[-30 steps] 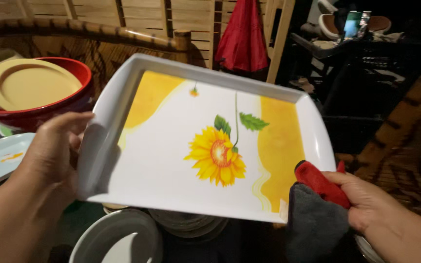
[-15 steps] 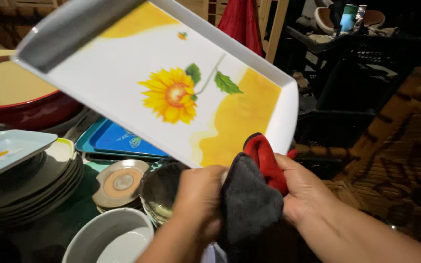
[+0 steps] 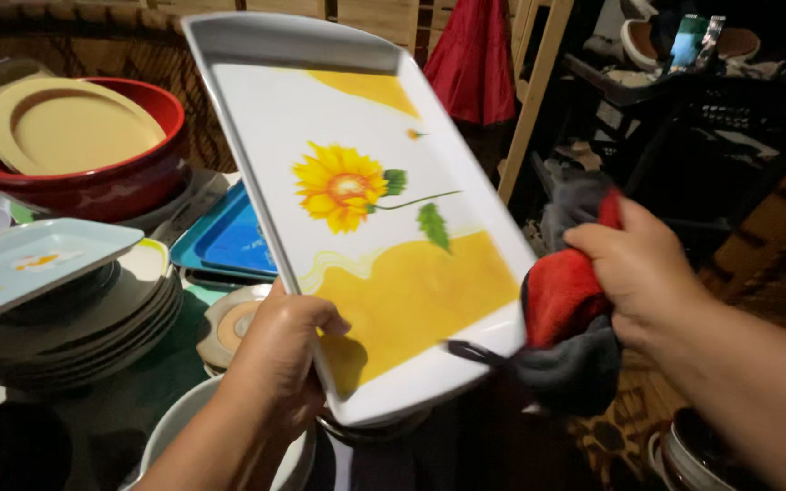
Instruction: The person wipes two plastic trays with a red cloth. They first wipe a white tray with a sunflower design, then a blue tray with a turtle design, cleaning both sides of each tray.
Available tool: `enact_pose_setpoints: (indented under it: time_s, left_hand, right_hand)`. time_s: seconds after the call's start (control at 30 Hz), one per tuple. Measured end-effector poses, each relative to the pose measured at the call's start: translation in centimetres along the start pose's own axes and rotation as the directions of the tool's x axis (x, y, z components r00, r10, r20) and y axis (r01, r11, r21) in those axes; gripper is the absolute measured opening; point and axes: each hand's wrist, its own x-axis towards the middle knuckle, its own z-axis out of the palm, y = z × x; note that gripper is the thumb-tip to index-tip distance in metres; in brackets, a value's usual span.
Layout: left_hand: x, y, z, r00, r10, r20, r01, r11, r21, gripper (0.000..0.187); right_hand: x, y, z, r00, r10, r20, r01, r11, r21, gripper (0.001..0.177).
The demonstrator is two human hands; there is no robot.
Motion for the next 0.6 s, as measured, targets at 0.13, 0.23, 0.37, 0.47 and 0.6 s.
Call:
enact_pose_setpoints:
  time_s: [0.13, 0.23, 0.37, 0.47, 0.6]
  left_hand:
    - [-0.2, -0.7, -0.1, 0.976, -0.214, 0.039, 0.216, 0.941, -0.260, 0.055]
    - [-0.4, -1.3, 0.2, 0.973, -0.228, 0.044, 0.230, 0.917, -0.325, 0.052]
    - [-0.8, -1.3, -0.1, 0.963, -0.256, -0.084, 0.223, 0.932, -0.287, 0.046]
    - [-0.8, -1.4, 0.2, 0.966, -0.232, -0.112, 0.198, 0.946, -0.256, 0.044]
    - [-0.3, -2.1, 1.7, 0.970, -0.218, -0.108, 0.181, 0.944, -0.276, 0.041]
  right_hand:
    - [-0.1, 1.0, 1.1, 0.983, -0.011, 0.183, 0.159, 0.548, -0.821, 0.046]
    - [-1.5, 1.6, 0.8, 0.951, -0.083, 0.299, 0.309, 0.346, -0.886, 0.051]
    - [-4.3, 1.6, 0.3, 0.956, -0.030, 0.293, 0.293, 0.195, -0.936, 0.032]
    - [-6.0, 0.2, 1.2, 0.898, -0.157, 0.412, 0.439, 0.248, -0.863, 0.026]
    - [-8.1, -1.7, 4.3, 0.767, -0.226, 0.600, 0.628, 0.455, -0.631, 0.037]
